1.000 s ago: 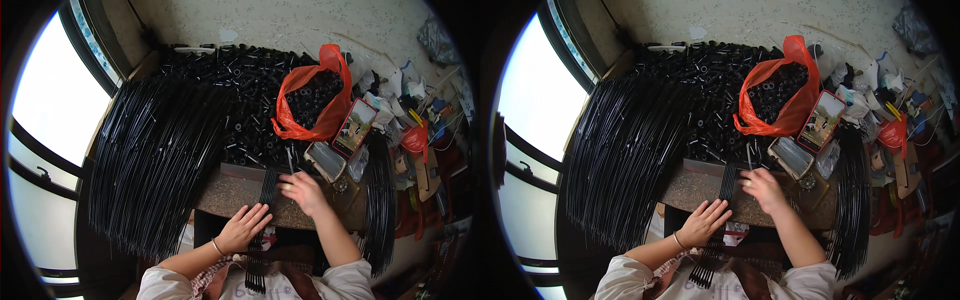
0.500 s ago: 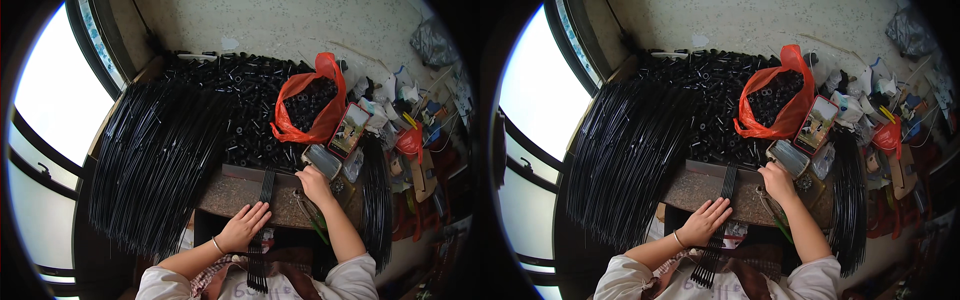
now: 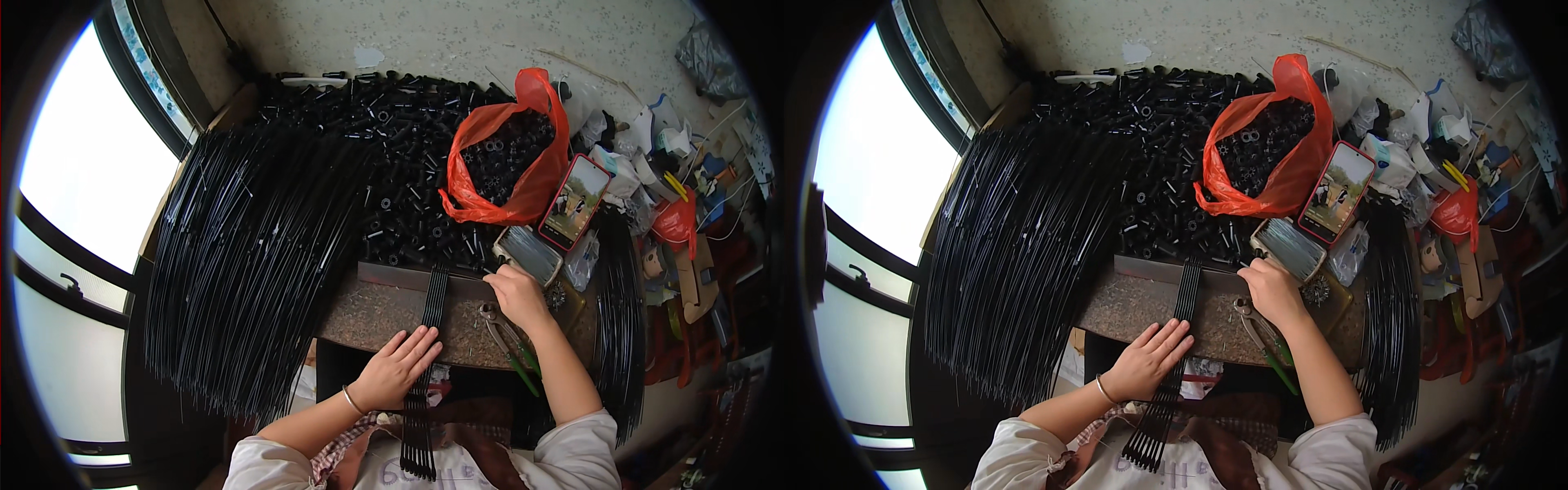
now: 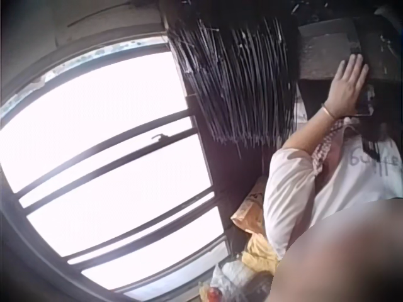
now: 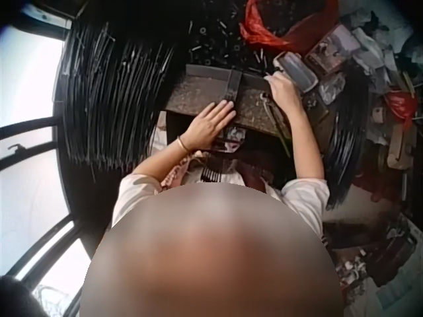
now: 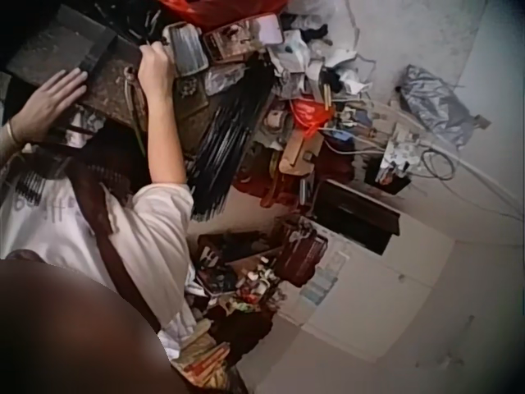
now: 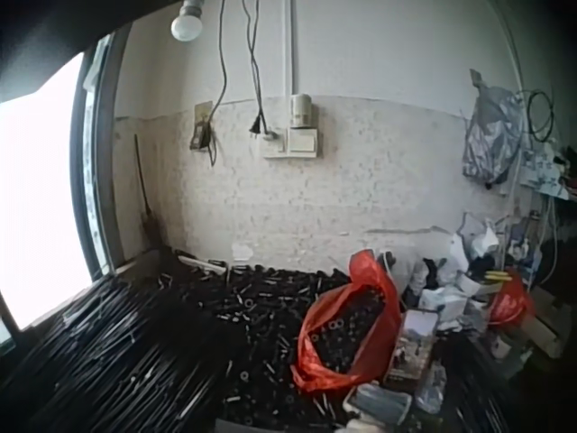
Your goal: Bundling black rods and securing them using a connector and pliers.
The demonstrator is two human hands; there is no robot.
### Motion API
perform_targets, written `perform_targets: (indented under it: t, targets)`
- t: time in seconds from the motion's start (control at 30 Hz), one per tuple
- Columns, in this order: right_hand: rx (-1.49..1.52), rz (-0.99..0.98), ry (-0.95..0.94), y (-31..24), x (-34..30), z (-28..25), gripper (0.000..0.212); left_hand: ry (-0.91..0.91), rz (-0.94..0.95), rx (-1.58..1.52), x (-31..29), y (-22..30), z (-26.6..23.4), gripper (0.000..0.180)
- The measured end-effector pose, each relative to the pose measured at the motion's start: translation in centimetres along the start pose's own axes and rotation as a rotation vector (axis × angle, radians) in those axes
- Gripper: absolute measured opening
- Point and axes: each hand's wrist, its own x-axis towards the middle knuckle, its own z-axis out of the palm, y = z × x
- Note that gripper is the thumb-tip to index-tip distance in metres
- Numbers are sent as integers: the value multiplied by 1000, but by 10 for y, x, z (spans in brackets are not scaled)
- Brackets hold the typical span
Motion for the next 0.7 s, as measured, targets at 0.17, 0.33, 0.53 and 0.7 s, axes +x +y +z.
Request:
perform_targets:
  t: [0.17, 0.33, 0.53, 0.7]
  targets:
    - [83, -4, 3, 0, 0, 0, 9, 1, -11, -14, -1, 0, -1, 63]
    - [-115, -86, -19, -10, 5, 0, 9, 7, 0, -31, -1, 0, -1, 62]
    - [-75, -28, -37, 0, -2, -3, 11, 9, -5, -36, -1, 0, 1, 64]
    - [-45, -45, -29, 0, 0, -1, 12, 1, -6, -34, -1, 0, 0, 65]
